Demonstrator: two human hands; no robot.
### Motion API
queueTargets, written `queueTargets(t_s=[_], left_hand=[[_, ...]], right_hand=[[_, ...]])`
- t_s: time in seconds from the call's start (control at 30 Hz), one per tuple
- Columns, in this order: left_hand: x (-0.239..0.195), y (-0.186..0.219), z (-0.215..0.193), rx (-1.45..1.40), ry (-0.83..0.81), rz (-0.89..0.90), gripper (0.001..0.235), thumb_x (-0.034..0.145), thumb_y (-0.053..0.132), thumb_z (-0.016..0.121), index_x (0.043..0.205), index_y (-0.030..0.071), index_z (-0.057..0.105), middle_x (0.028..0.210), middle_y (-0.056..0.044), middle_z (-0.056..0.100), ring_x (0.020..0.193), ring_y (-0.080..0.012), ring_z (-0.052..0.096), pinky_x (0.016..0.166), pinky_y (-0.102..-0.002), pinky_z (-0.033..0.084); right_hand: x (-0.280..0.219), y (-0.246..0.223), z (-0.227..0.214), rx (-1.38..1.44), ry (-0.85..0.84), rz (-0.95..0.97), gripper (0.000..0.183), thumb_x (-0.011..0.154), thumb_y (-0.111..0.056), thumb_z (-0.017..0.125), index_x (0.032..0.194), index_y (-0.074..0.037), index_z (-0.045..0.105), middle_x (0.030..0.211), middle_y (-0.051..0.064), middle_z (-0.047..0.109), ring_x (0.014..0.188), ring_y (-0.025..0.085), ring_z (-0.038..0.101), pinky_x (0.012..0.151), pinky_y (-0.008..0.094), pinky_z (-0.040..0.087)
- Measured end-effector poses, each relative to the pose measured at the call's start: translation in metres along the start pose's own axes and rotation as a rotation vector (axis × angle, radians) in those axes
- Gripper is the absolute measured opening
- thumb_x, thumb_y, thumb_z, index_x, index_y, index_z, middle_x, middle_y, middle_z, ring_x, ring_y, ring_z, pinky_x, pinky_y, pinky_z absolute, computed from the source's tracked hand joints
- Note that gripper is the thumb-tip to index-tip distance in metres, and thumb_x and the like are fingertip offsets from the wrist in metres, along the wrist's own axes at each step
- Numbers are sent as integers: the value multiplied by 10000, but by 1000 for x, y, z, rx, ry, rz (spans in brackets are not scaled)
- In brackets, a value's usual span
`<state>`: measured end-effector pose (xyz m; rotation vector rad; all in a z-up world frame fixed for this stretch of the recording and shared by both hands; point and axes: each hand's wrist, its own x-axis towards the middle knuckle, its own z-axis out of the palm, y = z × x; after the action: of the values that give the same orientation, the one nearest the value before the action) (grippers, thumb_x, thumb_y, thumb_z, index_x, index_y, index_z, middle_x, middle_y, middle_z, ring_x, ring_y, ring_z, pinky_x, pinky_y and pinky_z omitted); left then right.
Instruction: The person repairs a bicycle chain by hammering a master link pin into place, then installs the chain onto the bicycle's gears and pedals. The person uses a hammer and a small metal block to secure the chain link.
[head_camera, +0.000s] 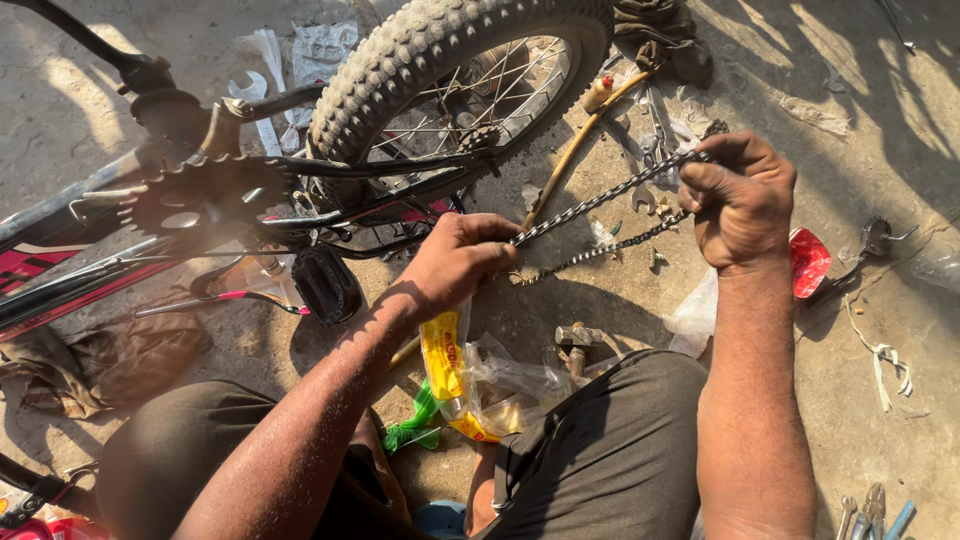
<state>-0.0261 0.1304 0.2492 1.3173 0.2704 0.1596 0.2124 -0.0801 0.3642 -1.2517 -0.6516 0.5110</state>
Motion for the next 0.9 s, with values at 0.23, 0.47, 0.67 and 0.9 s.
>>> queueTargets(t_s=[0.23,0.47,0.67,0.9], left_hand=[[17,-52,-30,-226,85,-151,387,983,334,527,998,21,754,764,-60,718,583,-134,608,553,-302,483],[15,-60,-40,27,73,-110,348,952,288,593,963,-31,734,751,-87,686,621,-154,606,579,-338,515],[18,-61,-40,518,-20,-21,305,862,227,693,1087,40,777,879,-106,750,775,-197,697,708,-351,547],[17,-87,-33,618,-11,-57,311,809,181,774,1092,52,771,982,-116,789,865,-208,752,779,-345,579]], right_hand=[[5,9,-33,29,231,86,164,868,73,770,980,-38,724,818,70,701,612,125,597,544,272,457],[7,32,-101,131,506,-98,178,903,-70,840,1001,-96,694,825,29,699,658,139,615,583,310,509],[6,40,-184,447,860,-255,237,981,-273,739,992,-66,625,826,80,598,712,218,597,657,405,544],[-7,46,-222,666,888,-281,352,1045,-372,516,957,-34,553,854,130,581,731,270,588,680,421,535]])
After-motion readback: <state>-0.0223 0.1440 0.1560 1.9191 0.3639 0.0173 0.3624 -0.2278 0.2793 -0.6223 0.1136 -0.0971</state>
